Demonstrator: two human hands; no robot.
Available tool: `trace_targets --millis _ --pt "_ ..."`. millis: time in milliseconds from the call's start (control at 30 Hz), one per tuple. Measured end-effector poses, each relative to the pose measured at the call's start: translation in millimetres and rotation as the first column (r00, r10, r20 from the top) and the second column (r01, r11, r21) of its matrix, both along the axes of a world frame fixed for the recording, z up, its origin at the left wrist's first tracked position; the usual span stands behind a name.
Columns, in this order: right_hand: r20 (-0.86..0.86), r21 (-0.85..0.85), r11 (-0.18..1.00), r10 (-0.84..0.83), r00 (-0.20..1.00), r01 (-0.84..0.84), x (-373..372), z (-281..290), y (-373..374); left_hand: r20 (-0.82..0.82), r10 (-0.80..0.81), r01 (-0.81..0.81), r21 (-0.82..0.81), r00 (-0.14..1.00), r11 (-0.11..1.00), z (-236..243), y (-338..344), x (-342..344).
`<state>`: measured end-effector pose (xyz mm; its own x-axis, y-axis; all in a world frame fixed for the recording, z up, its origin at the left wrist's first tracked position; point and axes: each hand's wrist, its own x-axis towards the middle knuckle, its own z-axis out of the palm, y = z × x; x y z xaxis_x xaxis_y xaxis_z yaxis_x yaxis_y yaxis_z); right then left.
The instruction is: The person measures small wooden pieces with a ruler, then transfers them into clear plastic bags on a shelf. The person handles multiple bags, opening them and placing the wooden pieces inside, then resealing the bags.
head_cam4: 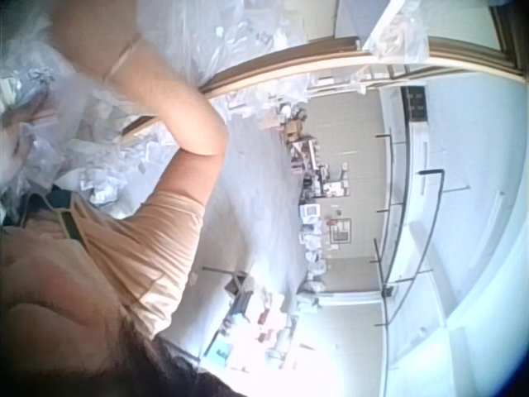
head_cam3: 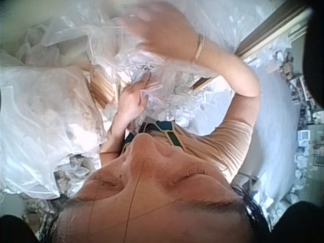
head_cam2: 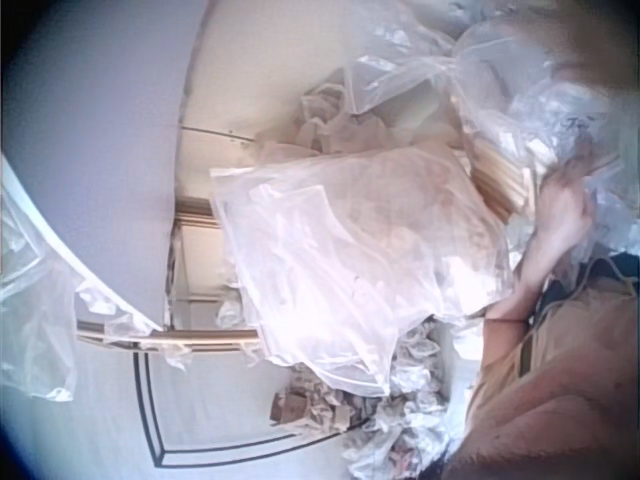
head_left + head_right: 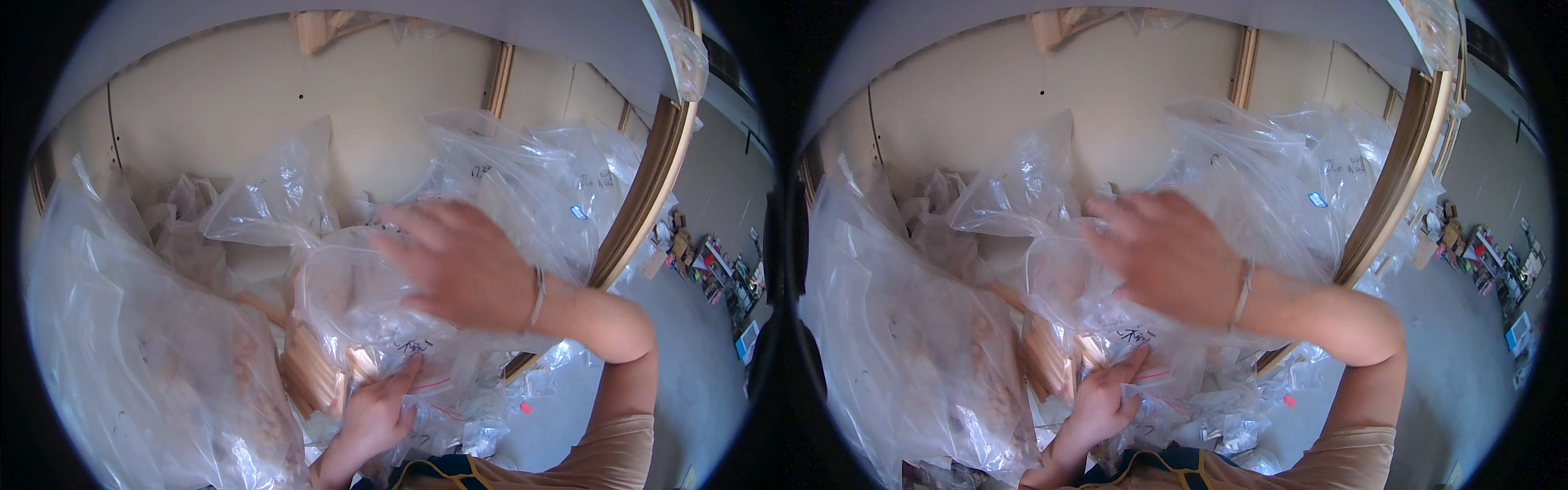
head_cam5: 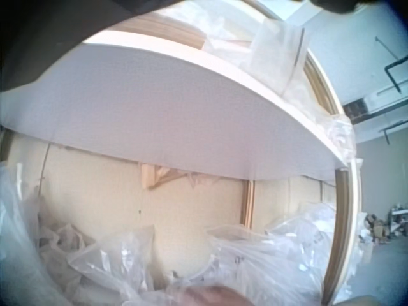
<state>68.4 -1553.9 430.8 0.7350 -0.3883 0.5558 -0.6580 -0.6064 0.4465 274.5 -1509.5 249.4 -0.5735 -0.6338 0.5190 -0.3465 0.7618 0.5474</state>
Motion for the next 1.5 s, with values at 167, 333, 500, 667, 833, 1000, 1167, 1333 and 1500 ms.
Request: trace_targets --millis 167,333,500,667,833,1000,1167,1333,1500 --pt "-0.087 0.206 0.940 -0.259 0.962 0.272 -5.8 27.7 -68.4 0.000 -0.015 0.015 0.037 1.000 0.999 1.1 0.0 0.4" --pt "0.342 0.212 0.977 -0.053 0.938 -0.022 -3.8 103.1 -91.3 -0.040 -0.026 0.028 0.053 0.999 0.998 3.2 1.0 0.4" --pt "0.058 0.087 0.996 -0.003 0.998 -0.002 27.4 61.8 -69.4 -0.007 -0.005 0.006 0.143 1.000 0.990 5.7 3.9 0.2" --pt "-0.095 0.105 0.925 -0.356 0.930 0.365 36.6 49.1 -71.9 -0.027 -0.004 0.008 0.139 1.000 0.990 6.9 4.2 0.3" --pt "0.111 0.034 0.963 -0.268 0.957 0.266 21.7 88.8 -60.9 -0.037 -0.016 0.022 0.147 0.999 0.989 7.6 3.6 1.0" --pt "-0.128 -0.052 0.982 -0.186 0.974 0.181 18.8 42.9 13.7 -0.041 -0.011 0.016 0.130 0.999 0.991 3.0 3.4 1.4" --pt "-0.263 0.169 0.984 0.090 0.961 -0.046 8.3 -42.7 64.9 -0.057 0.020 -0.021 -0.020 0.998 1.000 -10.1 -0.7 -0.9" --pt "-0.223 0.066 0.995 0.081 0.971 -0.068 -11.6 -86.6 73.8 0.121 0.048 -0.057 0.072 0.991 0.996 -17.5 -0.4 1.1" --pt "-0.204 0.079 0.995 0.079 0.976 -0.064 -13.1 -93.4 73.1 -0.015 0.016 -0.015 0.027 1.000 1.000 -16.2 -0.5 1.0"
